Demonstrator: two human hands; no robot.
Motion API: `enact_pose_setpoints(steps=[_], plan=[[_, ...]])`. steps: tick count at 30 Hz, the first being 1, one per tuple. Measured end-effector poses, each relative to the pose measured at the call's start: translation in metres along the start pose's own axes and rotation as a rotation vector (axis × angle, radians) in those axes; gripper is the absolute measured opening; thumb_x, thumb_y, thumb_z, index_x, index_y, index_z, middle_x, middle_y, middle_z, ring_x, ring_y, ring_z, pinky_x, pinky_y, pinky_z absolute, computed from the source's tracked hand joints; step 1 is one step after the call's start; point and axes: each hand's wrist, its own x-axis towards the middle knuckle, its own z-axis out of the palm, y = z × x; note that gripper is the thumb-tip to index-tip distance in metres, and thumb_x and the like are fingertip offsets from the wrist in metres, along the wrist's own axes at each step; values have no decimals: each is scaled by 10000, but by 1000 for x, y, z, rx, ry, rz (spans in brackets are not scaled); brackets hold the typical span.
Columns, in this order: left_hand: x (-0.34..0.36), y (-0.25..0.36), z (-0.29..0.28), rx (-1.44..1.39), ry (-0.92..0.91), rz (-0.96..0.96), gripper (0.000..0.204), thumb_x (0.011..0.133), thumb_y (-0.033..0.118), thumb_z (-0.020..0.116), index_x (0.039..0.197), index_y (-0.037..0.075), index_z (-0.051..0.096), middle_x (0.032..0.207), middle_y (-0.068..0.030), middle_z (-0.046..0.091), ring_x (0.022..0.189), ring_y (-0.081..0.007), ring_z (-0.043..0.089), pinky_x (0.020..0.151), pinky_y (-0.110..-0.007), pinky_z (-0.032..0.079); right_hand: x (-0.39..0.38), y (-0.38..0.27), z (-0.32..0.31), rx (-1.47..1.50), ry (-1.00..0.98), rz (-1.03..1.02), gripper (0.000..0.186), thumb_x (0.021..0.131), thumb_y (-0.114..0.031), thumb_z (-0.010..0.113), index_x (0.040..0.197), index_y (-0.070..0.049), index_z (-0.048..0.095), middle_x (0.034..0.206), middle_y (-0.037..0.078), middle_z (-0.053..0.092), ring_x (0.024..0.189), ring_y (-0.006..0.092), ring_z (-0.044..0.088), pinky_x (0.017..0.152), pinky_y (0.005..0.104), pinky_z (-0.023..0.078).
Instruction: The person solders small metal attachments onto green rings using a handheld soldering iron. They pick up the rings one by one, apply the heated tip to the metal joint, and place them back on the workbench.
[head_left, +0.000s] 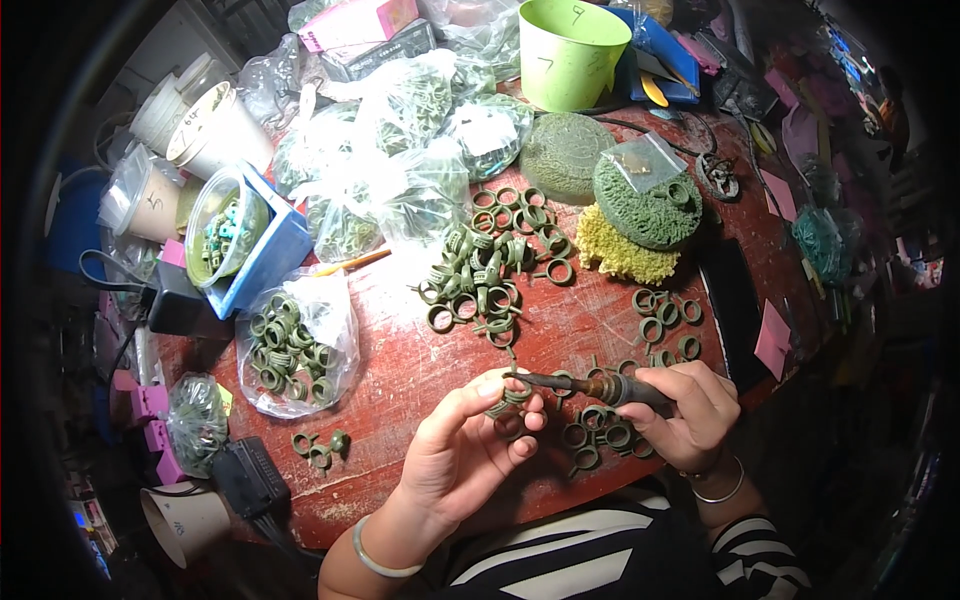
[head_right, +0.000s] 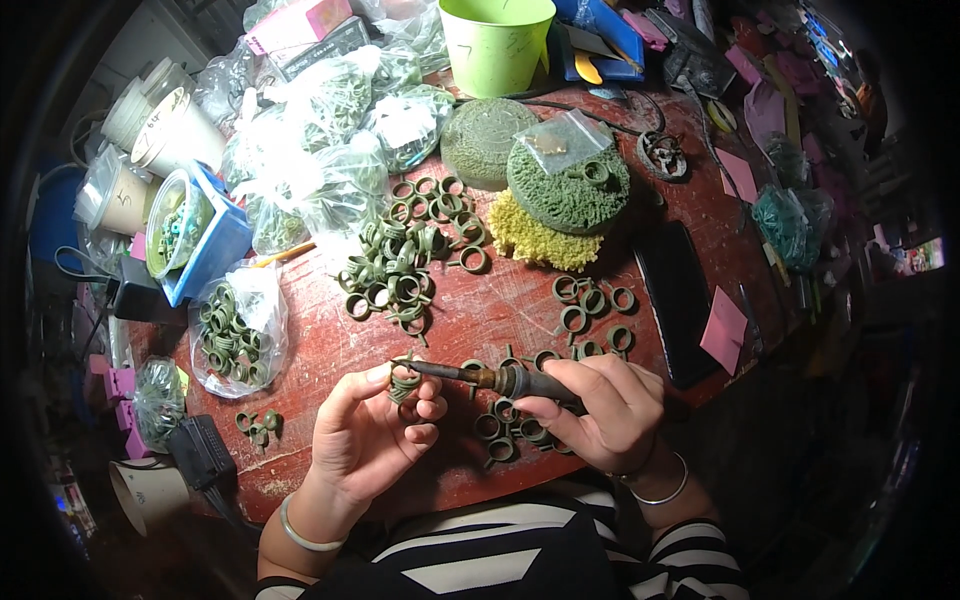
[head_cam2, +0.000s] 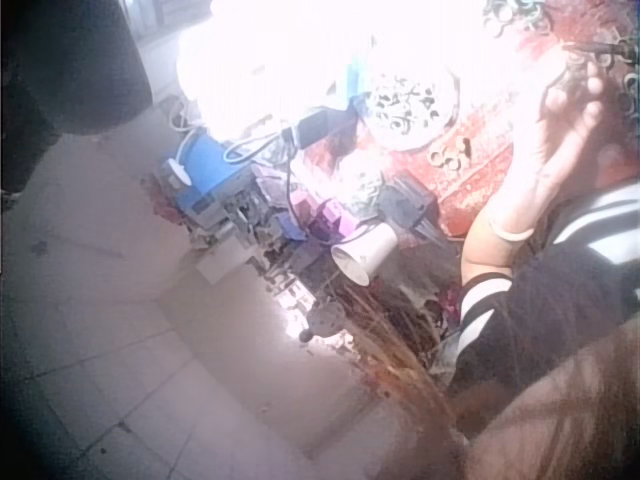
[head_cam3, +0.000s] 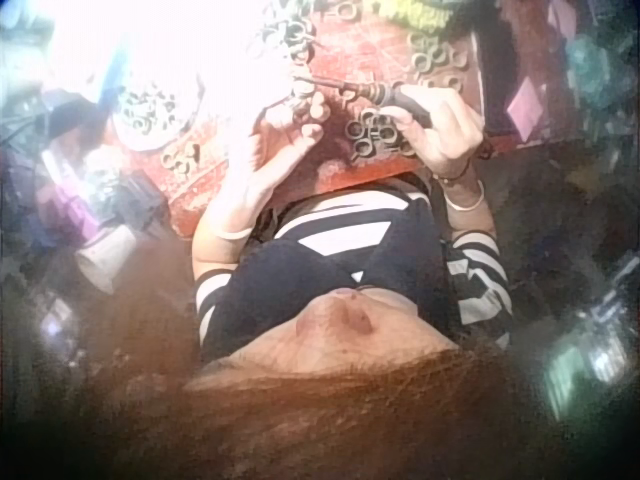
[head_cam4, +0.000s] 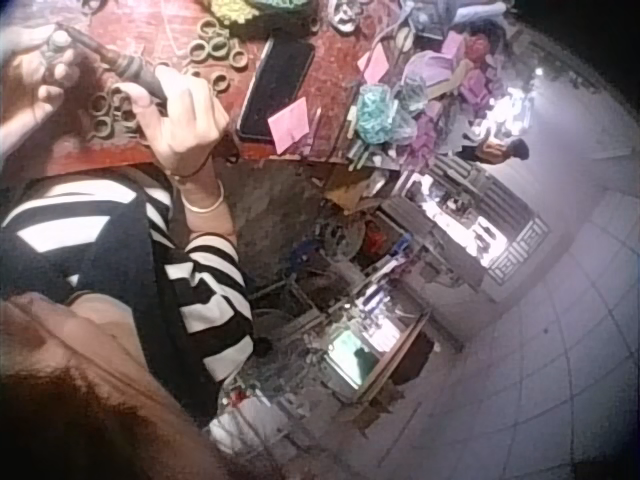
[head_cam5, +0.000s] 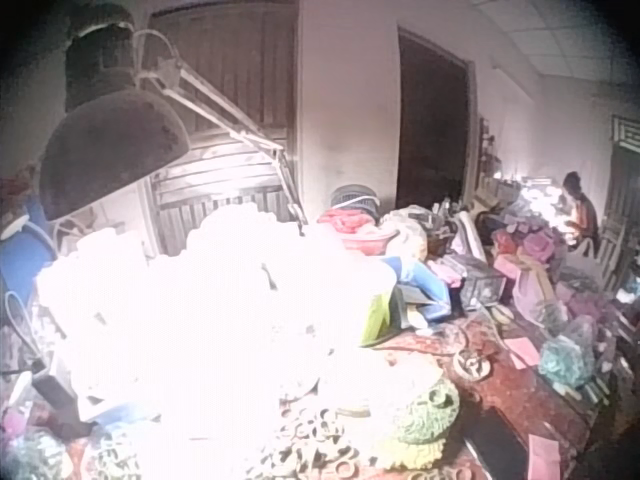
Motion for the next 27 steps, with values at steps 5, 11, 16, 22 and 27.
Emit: enact_pose_setpoints(steps=[5,11,16,22,27], plan=[[0,-1,-1,-9,-18,2,271,985,198,593,1202,36,593,1089,-116,662,972,-205,647,807,-323,526,2,-1,-1,7,10,-2,378,808,-269,865,1002,5,691,806,83,651,610,210,655,516,297,518],[0,0,0,-3,-21,-2,253,986,199,590,1181,37,595,1094,-114,658,973,-204,646,812,-321,527,2,-1,-1,7,-2,2,373,813,-267,861,1001,6,690,808,84,654,612,213,657,517,298,519],[1,0,0,0,-24,0,252,985,201,592,1178,38,598,1094,-111,660,974,-202,646,812,-323,528,2,-1,-1,12,1,4,370,815,-263,859,1000,7,688,808,85,656,613,217,657,520,302,522],[0,0,-1,-7,-13,-3,248,984,196,594,1175,38,609,1097,-115,668,975,-203,647,811,-323,529,2,-1,-1,4,-4,0,369,820,-263,855,1002,9,685,813,89,658,616,219,659,520,305,523],[1,0,0,-8,-15,1,250,984,194,595,1178,36,609,1095,-118,669,974,-206,649,810,-324,530,3,-2,-3,2,-1,-2,368,824,-266,852,1004,9,686,813,89,658,618,218,659,521,303,523]])
